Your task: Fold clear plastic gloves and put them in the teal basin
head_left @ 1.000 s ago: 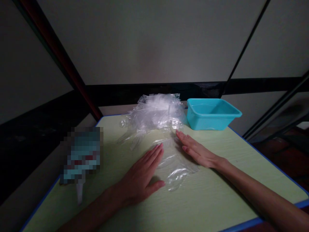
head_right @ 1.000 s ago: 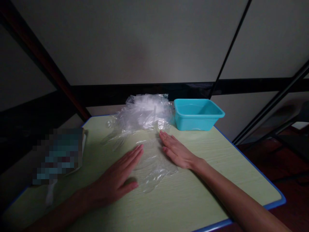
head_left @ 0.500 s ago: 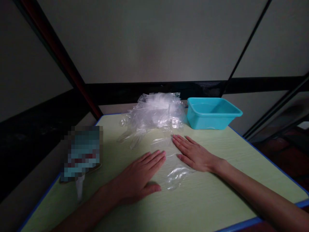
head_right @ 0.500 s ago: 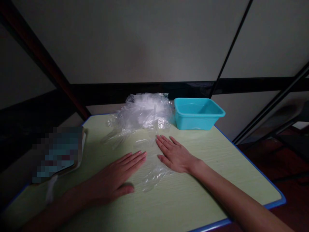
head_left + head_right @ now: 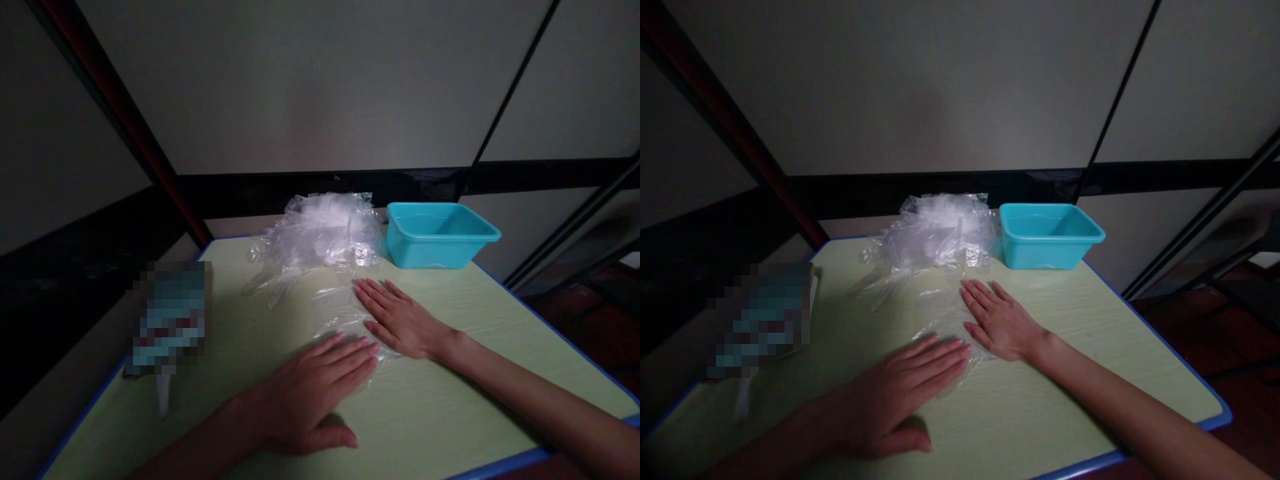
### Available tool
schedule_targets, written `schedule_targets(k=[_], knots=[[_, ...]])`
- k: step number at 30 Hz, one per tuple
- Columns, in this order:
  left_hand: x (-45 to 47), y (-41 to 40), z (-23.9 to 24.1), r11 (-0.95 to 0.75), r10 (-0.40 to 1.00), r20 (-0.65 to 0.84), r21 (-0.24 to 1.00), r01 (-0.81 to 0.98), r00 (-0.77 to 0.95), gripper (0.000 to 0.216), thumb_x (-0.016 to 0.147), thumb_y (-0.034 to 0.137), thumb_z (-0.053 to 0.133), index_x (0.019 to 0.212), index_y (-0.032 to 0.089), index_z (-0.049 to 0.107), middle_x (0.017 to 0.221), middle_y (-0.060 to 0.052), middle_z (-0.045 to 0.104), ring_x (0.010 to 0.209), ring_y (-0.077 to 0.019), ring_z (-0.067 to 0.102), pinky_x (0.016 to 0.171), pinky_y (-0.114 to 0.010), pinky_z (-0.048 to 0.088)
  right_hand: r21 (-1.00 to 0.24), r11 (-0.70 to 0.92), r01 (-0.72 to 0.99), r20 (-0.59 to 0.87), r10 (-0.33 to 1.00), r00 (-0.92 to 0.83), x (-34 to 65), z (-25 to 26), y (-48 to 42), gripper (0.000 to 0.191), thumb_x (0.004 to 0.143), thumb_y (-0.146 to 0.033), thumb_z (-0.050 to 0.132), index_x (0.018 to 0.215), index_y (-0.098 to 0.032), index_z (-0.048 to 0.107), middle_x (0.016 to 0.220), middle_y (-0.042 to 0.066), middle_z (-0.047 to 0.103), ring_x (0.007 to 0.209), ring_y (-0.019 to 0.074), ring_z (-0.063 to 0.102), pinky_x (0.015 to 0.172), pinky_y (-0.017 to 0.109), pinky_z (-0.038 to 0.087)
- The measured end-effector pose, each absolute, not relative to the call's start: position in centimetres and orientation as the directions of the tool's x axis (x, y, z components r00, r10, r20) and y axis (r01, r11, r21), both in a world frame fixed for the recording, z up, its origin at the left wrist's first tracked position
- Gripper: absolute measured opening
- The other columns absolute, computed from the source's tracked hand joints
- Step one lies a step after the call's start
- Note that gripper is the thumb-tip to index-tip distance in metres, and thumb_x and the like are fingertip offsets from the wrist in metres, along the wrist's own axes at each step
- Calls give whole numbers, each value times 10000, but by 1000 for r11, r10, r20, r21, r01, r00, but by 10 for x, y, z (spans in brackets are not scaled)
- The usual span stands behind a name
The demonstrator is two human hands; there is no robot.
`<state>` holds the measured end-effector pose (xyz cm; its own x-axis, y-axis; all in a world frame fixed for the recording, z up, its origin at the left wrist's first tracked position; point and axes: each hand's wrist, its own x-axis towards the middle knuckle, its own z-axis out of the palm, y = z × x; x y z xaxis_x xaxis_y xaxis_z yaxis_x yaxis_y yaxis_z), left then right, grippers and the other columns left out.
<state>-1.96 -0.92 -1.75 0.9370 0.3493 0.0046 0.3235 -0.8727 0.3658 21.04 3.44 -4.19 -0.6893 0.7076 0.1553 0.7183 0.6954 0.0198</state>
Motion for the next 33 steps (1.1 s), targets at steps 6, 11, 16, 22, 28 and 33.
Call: schedule_targets(k=[6, 11, 16, 22, 28, 33], knots=[[-17, -13, -14, -833, 337, -47, 450, 321, 940, 692, 857, 528, 407, 1404, 191, 150, 1454, -72, 152, 1322, -235, 170, 1081, -385, 114, -26, 695, 719, 140, 714, -686, 211, -41, 35, 562, 921, -387, 260, 1396, -97, 179, 1444, 130, 168, 1323, 251, 157, 1059, 449, 176], [-26, -12, -9, -815, 320, -57, 493, 305, 946, 662, 854, 503, 441, 1397, 231, 178, 1452, -51, 170, 1319, -237, 184, 1081, -403, 93, -118, 693, 711, 115, 721, -684, 213, -43, 37, 550, 927, -397, 236, 1403, -135, 149, 1459, 111, 121, 1331, 239, 118, 1061, 460, 149], [-41, -10, -17, -724, 462, 91, 613, 317, 882, 578, 866, 381, 457, 1380, 238, 236, 1444, -40, 243, 1304, -230, 240, 1057, -386, 207, -479, 627, 615, 237, 766, -597, 225, -40, 42, 482, 944, -371, 214, 1392, -197, 178, 1459, 91, 169, 1327, 202, 161, 1052, 450, 197], [-44, 4, -35, -431, 847, 226, 823, 371, 482, 209, 877, 237, 416, 969, 203, 601, 999, -37, 661, 960, -187, 597, 876, -330, 430, -568, 715, 408, 222, 610, -761, 247, -9, 39, 185, 879, -280, 476, 925, -154, 604, 984, 82, 568, 929, 164, 547, 798, 317, 447], [-34, 9, -33, -201, 929, 106, 949, 244, 354, 130, 826, 252, 482, 887, 174, 567, 806, -31, 687, 749, -173, 656, 705, -291, 500, -475, 756, 451, 42, 531, -846, 255, 9, 27, 133, 851, -190, 521, 790, -154, 634, 774, 32, 578, 744, 127, 554, 670, 250, 429], [-34, 9, -31, -204, 948, 139, 955, 213, 287, 108, 805, 243, 501, 865, 181, 566, 772, -19, 682, 717, -165, 646, 662, -280, 497, -247, 849, 468, -27, 477, -879, 252, 11, 17, 180, 861, -216, 511, 727, -182, 626, 734, 14, 573, 730, 137, 536, 678, 279, 396]])
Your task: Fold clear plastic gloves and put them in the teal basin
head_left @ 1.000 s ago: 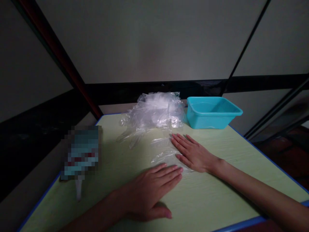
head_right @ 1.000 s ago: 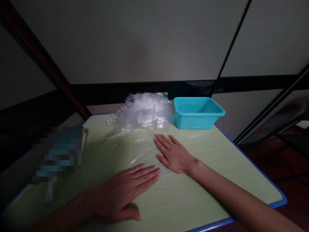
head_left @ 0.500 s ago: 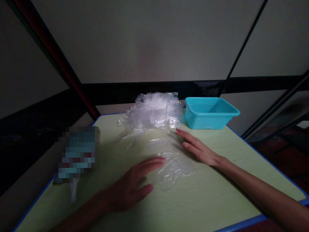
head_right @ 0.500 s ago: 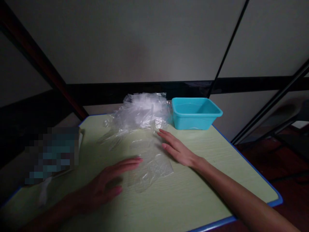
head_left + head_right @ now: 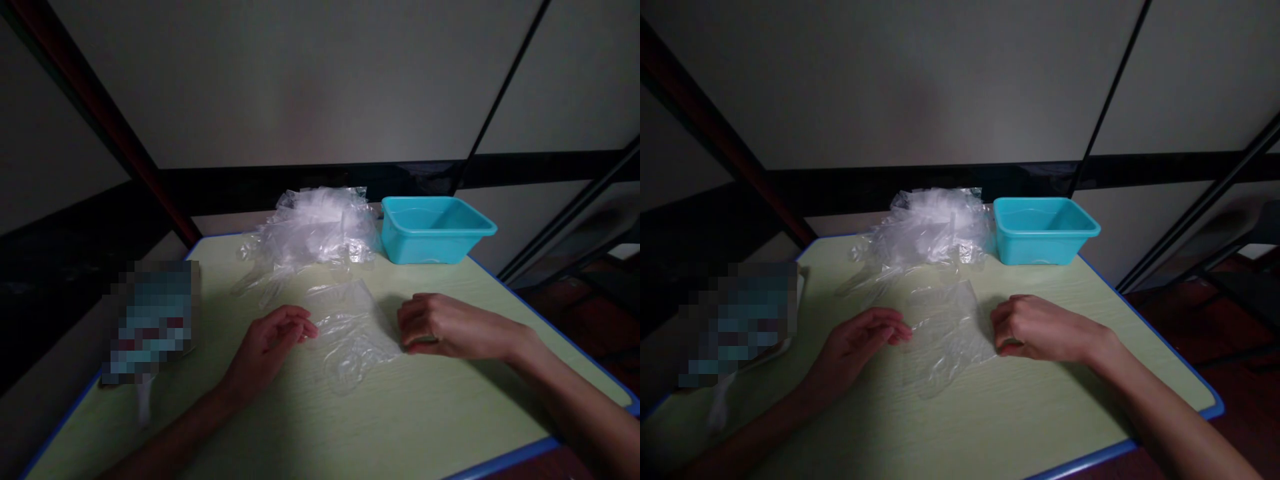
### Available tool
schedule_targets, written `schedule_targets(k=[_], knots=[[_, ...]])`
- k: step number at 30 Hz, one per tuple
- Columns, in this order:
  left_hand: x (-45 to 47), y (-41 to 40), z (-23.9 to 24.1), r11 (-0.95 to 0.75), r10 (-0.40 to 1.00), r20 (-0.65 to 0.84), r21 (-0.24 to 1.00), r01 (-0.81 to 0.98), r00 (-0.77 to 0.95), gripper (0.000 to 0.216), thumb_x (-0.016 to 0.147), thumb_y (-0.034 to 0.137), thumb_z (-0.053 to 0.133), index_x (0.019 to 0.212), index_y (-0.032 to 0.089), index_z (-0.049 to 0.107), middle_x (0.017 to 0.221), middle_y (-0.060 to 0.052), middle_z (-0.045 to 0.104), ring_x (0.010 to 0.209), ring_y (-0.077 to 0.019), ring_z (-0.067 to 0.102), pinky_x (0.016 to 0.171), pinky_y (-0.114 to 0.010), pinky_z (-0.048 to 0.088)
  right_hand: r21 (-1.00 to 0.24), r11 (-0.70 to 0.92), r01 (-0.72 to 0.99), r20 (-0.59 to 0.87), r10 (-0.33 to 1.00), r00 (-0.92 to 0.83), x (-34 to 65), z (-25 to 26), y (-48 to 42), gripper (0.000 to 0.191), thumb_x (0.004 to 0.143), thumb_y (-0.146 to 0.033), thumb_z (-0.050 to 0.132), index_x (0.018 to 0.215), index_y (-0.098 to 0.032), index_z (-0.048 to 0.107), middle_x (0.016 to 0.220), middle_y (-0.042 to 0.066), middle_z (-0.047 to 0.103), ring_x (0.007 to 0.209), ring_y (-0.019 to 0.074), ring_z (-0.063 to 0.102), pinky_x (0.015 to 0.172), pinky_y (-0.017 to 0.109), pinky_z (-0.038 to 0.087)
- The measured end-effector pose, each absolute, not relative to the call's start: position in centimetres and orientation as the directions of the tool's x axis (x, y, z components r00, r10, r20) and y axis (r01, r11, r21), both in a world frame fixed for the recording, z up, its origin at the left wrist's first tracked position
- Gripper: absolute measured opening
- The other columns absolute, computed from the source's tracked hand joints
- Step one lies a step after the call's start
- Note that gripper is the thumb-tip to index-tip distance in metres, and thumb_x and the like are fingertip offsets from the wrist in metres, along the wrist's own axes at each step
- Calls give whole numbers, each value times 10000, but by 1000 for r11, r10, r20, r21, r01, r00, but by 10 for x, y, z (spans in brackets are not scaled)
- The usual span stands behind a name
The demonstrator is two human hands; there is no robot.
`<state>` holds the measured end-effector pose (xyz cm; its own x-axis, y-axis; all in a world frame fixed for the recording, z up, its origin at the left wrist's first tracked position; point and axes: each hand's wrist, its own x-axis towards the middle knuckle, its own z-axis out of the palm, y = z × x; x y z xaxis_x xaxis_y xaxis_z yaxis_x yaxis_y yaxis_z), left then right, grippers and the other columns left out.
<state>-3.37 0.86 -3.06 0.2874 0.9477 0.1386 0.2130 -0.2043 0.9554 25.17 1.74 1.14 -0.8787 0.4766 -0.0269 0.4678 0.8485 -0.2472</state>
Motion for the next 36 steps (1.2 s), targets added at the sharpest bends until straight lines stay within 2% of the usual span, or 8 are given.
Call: schedule_targets(k=[4, 7, 12, 17, 24, 31, 36], knots=[[-34, 9, -32, -226, 956, 170, 947, 228, 241, 77, 801, 227, 508, 837, 184, 561, 726, -5, 675, 673, -150, 634, 611, -254, 484, -73, 893, 444, -46, 442, -896, 247, 12, 9, 229, 876, -217, 490, 674, -191, 592, 736, 0, 572, 706, 129, 519, 703, 299, 369], [-34, 9, -34, -198, 961, 139, 950, 242, 238, 77, 809, 240, 502, 838, 187, 550, 730, -3, 671, 680, -153, 636, 594, -251, 481, 36, 899, 437, -39, 438, -898, 244, 11, 6, 245, 879, -193, 480, 651, -190, 570, 724, -4, 568, 688, 129, 508, 681, 305, 358], [-33, 9, -33, -163, 968, 93, 940, 301, 234, 101, 796, 274, 502, 819, 184, 542, 716, -10, 666, 662, -162, 635, 555, -249, 471, 142, 883, 448, 0, 453, -891, 242, 6, 2, 252, 865, -140, 484, 623, -187, 539, 700, -4, 557, 684, 131, 495, 685, 319, 357], [-31, 11, -30, -142, 973, 75, 941, 306, 219, 107, 779, 285, 507, 811, 188, 538, 703, -7, 666, 655, -170, 644, 519, -242, 461, 162, 879, 450, 2, 455, -890, 243, 1, 1, 228, 851, -120, 487, 637, -189, 526, 708, 0, 559, 685, 140, 499, 680, 329, 360], [-31, 11, -31, -132, 974, 68, 945, 299, 217, 91, 776, 268, 520, 806, 186, 543, 698, -3, 662, 646, -161, 635, 517, -234, 462, 119, 878, 465, -20, 470, -882, 241, 5, 4, 188, 829, -134, 515, 648, -184, 533, 723, -6, 558, 694, 140, 508, 678, 323, 350], [-31, 8, -29, -176, 977, 141, 954, 241, 158, 67, 779, 251, 516, 781, 192, 547, 676, 3, 668, 651, -157, 629, 530, -233, 472, 81, 877, 474, -36, 478, -878, 244, 5, 3, 174, 838, -163, 505, 670, -190, 537, 741, -3, 558, 701, 140, 504, 692, 327, 341], [-31, 11, -32, -130, 979, 80, 955, 267, 187, 86, 766, 266, 521, 787, 184, 536, 667, 1, 655, 618, -157, 619, 489, -225, 458, 106, 871, 481, -40, 487, -873, 242, 5, 3, 180, 835, -136, 509, 665, -186, 541, 732, -9, 558, 687, 132, 502, 686, 322, 345]])
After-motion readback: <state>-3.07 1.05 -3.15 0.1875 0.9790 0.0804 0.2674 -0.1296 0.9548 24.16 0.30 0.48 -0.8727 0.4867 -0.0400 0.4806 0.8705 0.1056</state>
